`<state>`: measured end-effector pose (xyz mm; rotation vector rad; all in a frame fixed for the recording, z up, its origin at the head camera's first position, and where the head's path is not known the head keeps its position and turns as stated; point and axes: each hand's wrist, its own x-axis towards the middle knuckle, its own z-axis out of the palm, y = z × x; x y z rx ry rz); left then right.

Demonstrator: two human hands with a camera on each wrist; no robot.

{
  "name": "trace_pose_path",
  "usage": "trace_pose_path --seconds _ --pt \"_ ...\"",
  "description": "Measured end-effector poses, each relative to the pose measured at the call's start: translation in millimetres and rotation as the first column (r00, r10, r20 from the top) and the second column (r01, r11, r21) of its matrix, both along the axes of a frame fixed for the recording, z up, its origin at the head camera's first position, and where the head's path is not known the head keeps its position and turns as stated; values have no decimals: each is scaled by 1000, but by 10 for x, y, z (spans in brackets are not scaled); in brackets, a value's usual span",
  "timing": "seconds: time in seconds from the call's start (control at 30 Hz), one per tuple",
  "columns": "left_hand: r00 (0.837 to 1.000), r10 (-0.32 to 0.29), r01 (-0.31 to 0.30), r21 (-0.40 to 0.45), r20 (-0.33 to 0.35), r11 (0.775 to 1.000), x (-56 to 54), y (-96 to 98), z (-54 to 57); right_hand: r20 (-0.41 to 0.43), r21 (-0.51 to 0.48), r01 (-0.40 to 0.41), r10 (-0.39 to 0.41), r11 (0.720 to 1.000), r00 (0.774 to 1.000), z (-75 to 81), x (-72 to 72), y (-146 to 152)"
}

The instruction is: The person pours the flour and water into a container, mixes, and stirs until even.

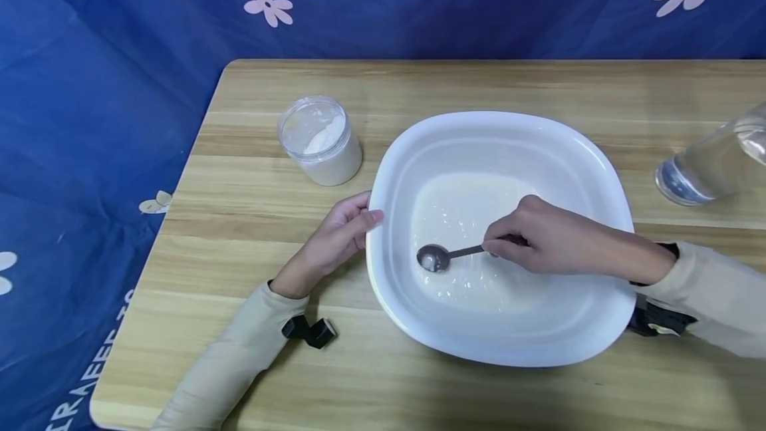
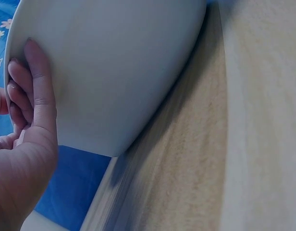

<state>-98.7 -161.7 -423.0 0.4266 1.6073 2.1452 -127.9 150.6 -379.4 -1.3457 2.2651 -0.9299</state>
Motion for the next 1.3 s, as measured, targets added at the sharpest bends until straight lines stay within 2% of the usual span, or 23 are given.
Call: trace_pose_path --seconds 0.23,0.5,0.63,0.73,0.87,1.0,1.1,1.23,1.3 --pt "1000 0 0 2 2 1000 -1 8 -3 -19 -110 -122 121 986 992 -13 39 80" --pt "1000 0 0 23 -7 1000 1 -4 -26 18 -127 -190 194 974 981 -85 57 192" --pt "1000 3 -3 28 -2 1000 3 -3 -30 -29 -81 -174 172 981 985 -106 59 231" --pt "1000 3 -2 30 -1 1000 1 4 -27 -86 -66 -134 128 989 988 -90 37 280" --pt "1000 4 -4 27 -2 1000 -4 16 -17 -139 -104 -67 53 992 989 -55 -8 351" --pt "1000 7 -7 25 1 1000 -3 18 -13 -99 -160 -128 113 979 989 -70 -16 374" --pt "1000 8 -8 28 1 1000 0 17 -15 -78 -142 -170 160 975 984 -95 -7 377" --pt "1000 4 -3 32 -1 999 2 19 -15 -147 -82 -102 89 991 985 -84 -16 420" --pt "1000 3 -3 32 -3 999 6 12 -11 -167 -81 -86 71 993 983 -70 -28 442"
